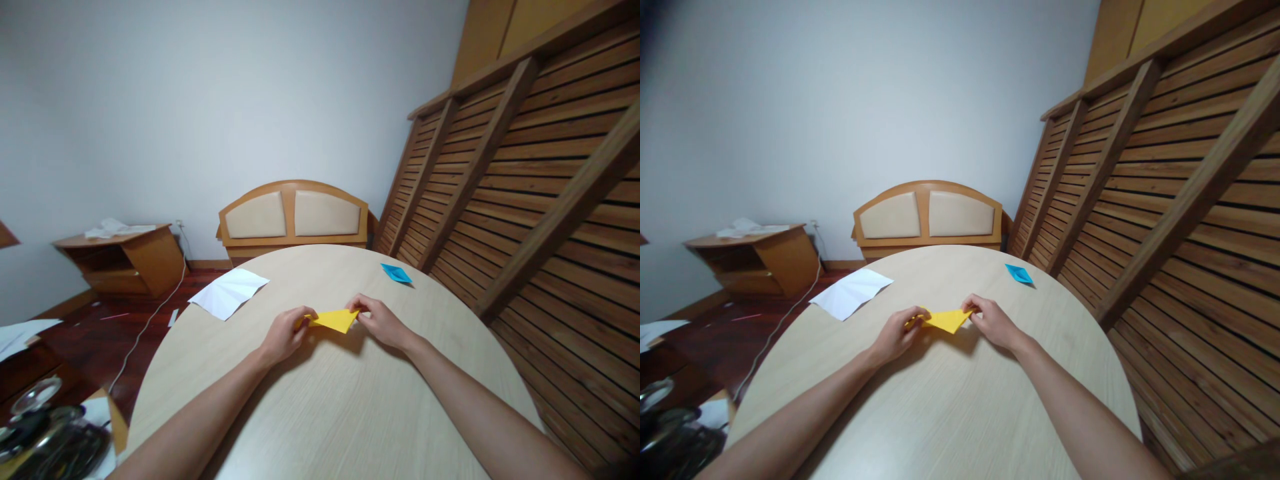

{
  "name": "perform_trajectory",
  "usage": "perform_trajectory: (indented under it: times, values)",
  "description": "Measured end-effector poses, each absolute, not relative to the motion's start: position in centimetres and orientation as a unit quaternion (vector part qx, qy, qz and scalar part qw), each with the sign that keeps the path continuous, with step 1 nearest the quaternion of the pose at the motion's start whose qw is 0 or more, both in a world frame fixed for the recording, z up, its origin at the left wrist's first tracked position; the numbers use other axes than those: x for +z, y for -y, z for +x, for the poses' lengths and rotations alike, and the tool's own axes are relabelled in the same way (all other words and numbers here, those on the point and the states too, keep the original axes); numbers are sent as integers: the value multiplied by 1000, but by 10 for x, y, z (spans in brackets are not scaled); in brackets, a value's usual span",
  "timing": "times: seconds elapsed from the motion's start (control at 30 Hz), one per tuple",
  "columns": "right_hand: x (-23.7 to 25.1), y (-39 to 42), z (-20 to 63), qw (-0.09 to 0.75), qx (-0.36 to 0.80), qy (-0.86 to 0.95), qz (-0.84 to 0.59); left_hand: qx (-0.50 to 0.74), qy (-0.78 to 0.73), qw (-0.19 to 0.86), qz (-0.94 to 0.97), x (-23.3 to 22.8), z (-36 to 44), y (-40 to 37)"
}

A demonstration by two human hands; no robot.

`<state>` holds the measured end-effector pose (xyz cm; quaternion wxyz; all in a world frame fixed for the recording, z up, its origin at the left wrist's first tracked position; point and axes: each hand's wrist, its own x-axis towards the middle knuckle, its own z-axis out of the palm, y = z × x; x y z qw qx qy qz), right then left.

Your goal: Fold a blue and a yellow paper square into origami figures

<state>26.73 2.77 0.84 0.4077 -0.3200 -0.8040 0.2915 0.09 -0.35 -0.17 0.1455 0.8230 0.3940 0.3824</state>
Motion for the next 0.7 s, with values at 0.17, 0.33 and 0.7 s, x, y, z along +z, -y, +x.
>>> perform_trajectory:
  times: [0.17, 0.33, 0.7]
  values:
    - [10, -26, 268, 406, 264, 813, -323, 401, -337, 152, 838, 1, 1, 3]
    - [13, -24, 269, 404, 252, 822, -312, 399, -319, 135, 849, 5, 2, 8]
    - [24, -9, 252, 382, 28, 860, -336, 403, -301, -45, 863, -1, 8, 5]
